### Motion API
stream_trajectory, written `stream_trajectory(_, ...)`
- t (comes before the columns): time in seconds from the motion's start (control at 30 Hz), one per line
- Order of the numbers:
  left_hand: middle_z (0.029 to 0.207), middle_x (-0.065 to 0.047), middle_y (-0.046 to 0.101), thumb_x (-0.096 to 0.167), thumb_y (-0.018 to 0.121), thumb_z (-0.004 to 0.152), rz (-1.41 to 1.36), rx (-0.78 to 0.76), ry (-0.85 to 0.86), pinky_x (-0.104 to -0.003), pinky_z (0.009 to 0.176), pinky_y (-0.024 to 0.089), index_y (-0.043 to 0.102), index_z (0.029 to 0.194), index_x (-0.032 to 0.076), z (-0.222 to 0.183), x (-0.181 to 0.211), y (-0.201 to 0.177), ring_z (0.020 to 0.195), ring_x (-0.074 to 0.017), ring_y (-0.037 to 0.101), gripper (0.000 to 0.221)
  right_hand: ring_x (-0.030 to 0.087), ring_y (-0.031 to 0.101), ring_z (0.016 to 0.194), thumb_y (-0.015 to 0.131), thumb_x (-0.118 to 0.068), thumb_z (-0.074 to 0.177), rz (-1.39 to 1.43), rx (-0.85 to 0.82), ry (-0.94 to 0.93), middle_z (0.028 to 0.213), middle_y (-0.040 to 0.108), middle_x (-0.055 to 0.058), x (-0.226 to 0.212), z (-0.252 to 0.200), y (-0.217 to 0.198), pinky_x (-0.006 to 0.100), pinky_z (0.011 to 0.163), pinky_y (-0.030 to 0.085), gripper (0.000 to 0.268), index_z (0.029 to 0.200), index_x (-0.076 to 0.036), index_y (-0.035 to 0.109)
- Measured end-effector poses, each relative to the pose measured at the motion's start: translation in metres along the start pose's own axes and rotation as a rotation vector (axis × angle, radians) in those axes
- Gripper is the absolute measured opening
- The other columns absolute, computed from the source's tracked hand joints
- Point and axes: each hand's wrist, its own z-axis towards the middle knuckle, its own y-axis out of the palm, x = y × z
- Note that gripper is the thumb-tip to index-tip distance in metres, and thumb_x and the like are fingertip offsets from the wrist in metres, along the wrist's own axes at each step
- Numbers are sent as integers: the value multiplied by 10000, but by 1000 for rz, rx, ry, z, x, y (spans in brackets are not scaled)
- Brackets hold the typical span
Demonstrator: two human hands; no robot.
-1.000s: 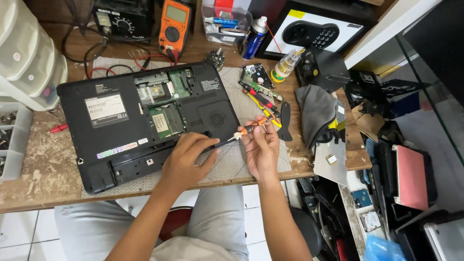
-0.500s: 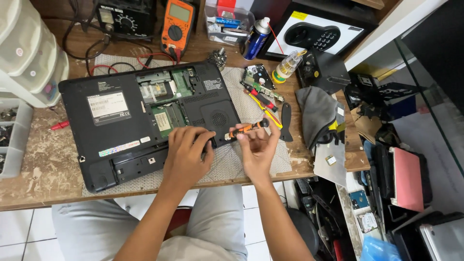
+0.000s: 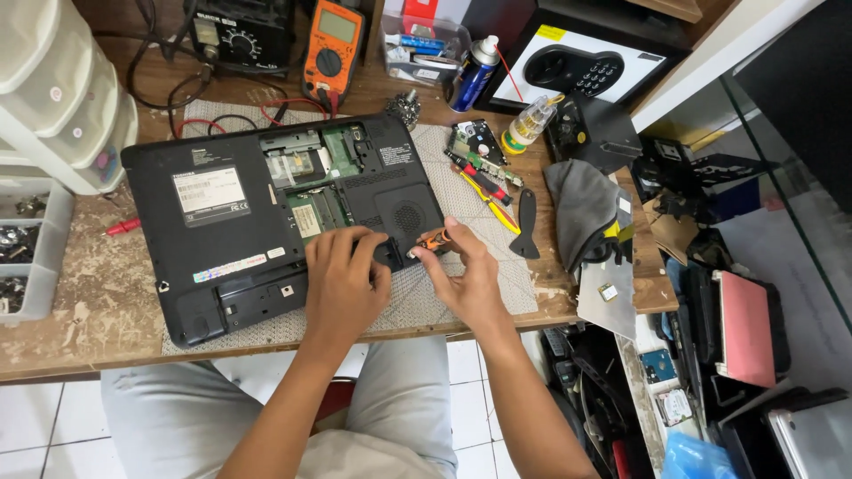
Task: Disassembling a laptop by removing screws and prying open the outer casing to access internal components.
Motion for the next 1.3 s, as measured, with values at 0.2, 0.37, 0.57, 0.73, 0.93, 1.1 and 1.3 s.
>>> stream_trajectory(0.2, 996, -68, 618, -44, 644, 736, -23, -3, -11, -419, 913, 429, 732, 1055, 98, -1, 0, -1, 952, -253, 605, 360, 313, 762, 823, 791, 96, 815, -63, -20, -38, 935, 715, 185, 1, -3, 1, 428, 694, 671, 603, 1336, 68, 488)
stream_trajectory(0.37, 1006, -67, 617, -28, 655, 727, -24, 6, -12, -414, 903, 415, 727, 1064, 109, -4, -3, 0, 968, -255, 608, 371, 299, 752, 753, 797, 50, 848, -51, 17, 49, 889, 705, 176, 14, -10, 2, 415, 655, 653, 603, 1340, 56, 448)
stream_trajectory(0.57, 990, -77, 626, -26, 655, 730, -40, 0, -17, -411, 904, 411, 732, 1047, 105, -3, -4, 1, 962, -268, 606, 352, 337, 765, 789, 808, 51, 828, -41, -51, 35, 900, 708, 180, -6, 8, 1, 448, 667, 664, 585, 1330, 35, 507)
stream_trajectory(0.73, 1000, -71, 621, -11, 646, 744, -51, 11, -3, -403, 908, 414, 727, 1043, 112, -5, -7, 3, 974, -253, 603, 333, 400, 758, 943, 668, 113, 893, 75, -218, 174, 1062, 729, 214, -24, 19, -11, 544, 831, 644, 568, 1409, 6, 455)
stream_trajectory(0.93, 997, -75, 628, -4, 645, 753, -58, 9, -2, -410, 909, 424, 732, 1029, 116, -5, -7, 2, 967, -263, 609, 313, 388, 748, 979, 633, 121, 918, 72, -161, 242, 1125, 714, 228, -17, 4, -7, 551, 863, 633, 651, 1480, -20, 335)
stream_trajectory(1.1, 1007, -67, 621, 0, 633, 750, -55, 9, 5, -409, 909, 420, 731, 1018, 121, -6, -8, 2, 975, -260, 602, 310, 374, 763, 926, 637, 105, 928, 81, -54, 270, 1085, 724, 230, -20, -3, 1, 497, 789, 659, 631, 1460, -15, 319)
stream_trajectory(1.3, 990, -62, 622, 2, 632, 743, -50, 8, -12, -408, 900, 423, 730, 1010, 124, -6, -7, 3, 955, -258, 604, 309, 368, 767, 922, 654, 126, 907, 83, 46, 168, 1080, 722, 222, -15, -15, 8, 462, 750, 688, 684, 1473, -76, 326)
